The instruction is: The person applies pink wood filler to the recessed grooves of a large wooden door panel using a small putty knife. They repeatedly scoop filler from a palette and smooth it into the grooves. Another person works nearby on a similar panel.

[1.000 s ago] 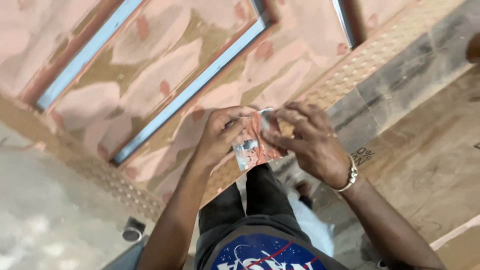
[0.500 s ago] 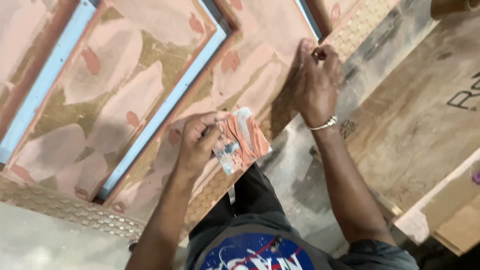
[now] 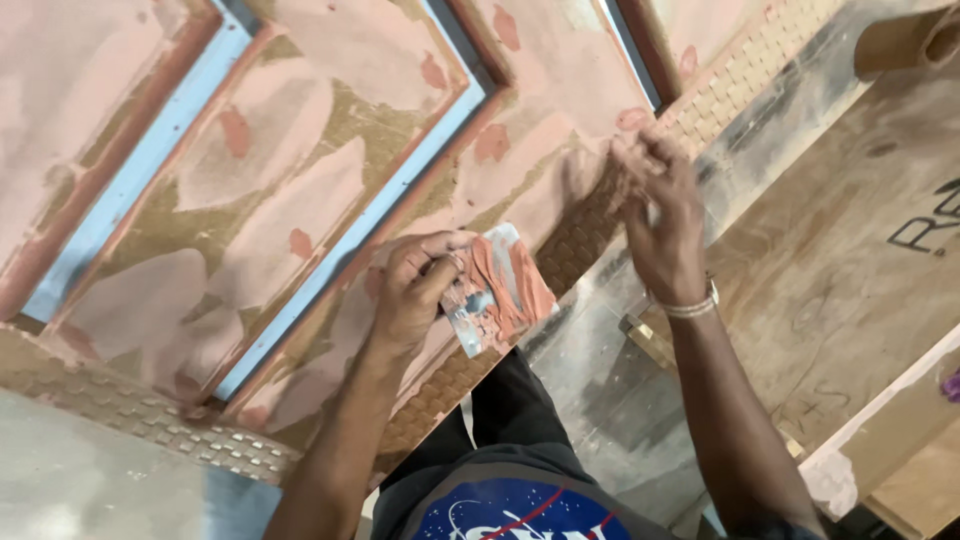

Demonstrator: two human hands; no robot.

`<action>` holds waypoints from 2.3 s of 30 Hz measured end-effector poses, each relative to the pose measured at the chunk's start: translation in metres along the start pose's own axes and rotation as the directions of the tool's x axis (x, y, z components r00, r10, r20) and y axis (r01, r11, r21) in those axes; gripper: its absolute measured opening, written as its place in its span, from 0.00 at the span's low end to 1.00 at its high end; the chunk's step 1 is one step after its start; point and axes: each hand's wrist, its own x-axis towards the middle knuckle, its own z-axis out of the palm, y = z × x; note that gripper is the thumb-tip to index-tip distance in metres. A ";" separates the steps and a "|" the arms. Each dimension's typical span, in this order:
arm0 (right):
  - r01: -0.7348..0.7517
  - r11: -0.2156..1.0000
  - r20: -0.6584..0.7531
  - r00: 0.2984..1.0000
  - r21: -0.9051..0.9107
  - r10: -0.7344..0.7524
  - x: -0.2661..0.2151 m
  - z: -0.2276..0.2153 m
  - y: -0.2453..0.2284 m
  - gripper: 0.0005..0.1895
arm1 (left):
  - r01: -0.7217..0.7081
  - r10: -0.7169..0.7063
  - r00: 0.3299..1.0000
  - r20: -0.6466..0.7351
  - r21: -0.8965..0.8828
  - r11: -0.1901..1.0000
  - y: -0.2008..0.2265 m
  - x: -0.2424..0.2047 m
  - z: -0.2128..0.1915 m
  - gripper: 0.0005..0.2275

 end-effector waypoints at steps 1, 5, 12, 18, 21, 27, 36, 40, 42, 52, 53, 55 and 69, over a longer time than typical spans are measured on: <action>0.052 0.995 0.063 0.996 0.089 -0.058 -0.006 -0.009 -0.020 0.36 | 0.091 -0.090 0.996 0.013 -0.104 0.990 0.001 -0.001 0.000 0.10; 0.070 0.917 0.425 0.870 0.392 -0.248 -0.008 -0.011 -0.104 0.39 | 0.309 -0.293 0.951 0.099 -0.372 0.875 0.017 -0.016 -0.010 0.11; 0.518 0.855 0.432 0.771 0.005 -0.469 0.034 -0.015 -0.159 0.37 | 0.057 0.000 0.995 0.099 -0.577 0.815 0.019 -0.032 -0.058 0.13; -0.214 0.769 0.643 0.701 0.602 -0.309 0.046 0.021 -0.192 0.36 | -0.054 0.088 0.996 0.033 -0.560 0.826 0.039 -0.039 -0.076 0.11; 0.168 0.885 0.545 0.733 0.433 -0.406 0.068 0.017 -0.201 0.30 | -0.122 0.094 0.992 -0.080 -0.510 0.852 0.054 -0.044 -0.094 0.11; 0.610 0.781 0.542 0.615 0.133 -0.572 0.114 0.038 -0.223 0.31 | -0.237 0.200 0.958 -0.203 -0.179 0.955 0.072 -0.039 -0.112 0.10; 0.081 0.752 0.553 0.626 0.655 -0.549 0.228 0.105 -0.203 0.21 | -0.537 0.208 0.713 -0.670 -0.330 0.776 0.074 -0.004 -0.134 0.11; 0.695 0.706 0.415 0.607 0.135 -0.677 0.273 0.151 -0.212 0.22 | -0.572 0.194 0.723 -0.663 -0.418 0.706 0.078 -0.006 -0.126 0.12; 0.847 0.528 0.417 0.505 -0.070 -0.756 0.284 0.163 -0.215 0.23 | -0.574 0.189 0.716 -0.672 -0.412 0.708 0.082 -0.004 -0.123 0.12; 0.881 0.473 0.432 0.434 -0.019 -0.791 0.291 0.158 -0.210 0.23 | -0.591 0.172 0.684 -0.709 -0.399 0.701 0.094 0.000 -0.114 0.12; 0.864 0.502 0.431 0.463 -0.026 -0.775 0.293 0.163 -0.209 0.22 | -0.592 0.183 0.689 -0.701 -0.400 0.700 0.093 -0.002 -0.114 0.12; 0.836 0.549 0.431 0.498 -0.007 -0.752 0.286 0.164 -0.205 0.23 | -0.593 0.173 0.681 -0.711 -0.398 0.699 0.090 -0.005 -0.119 0.11; 0.869 0.472 0.255 0.494 -0.146 -0.831 0.279 0.301 -0.323 0.22 | -0.597 0.151 0.640 -0.754 -0.363 0.715 0.114 -0.063 -0.187 0.11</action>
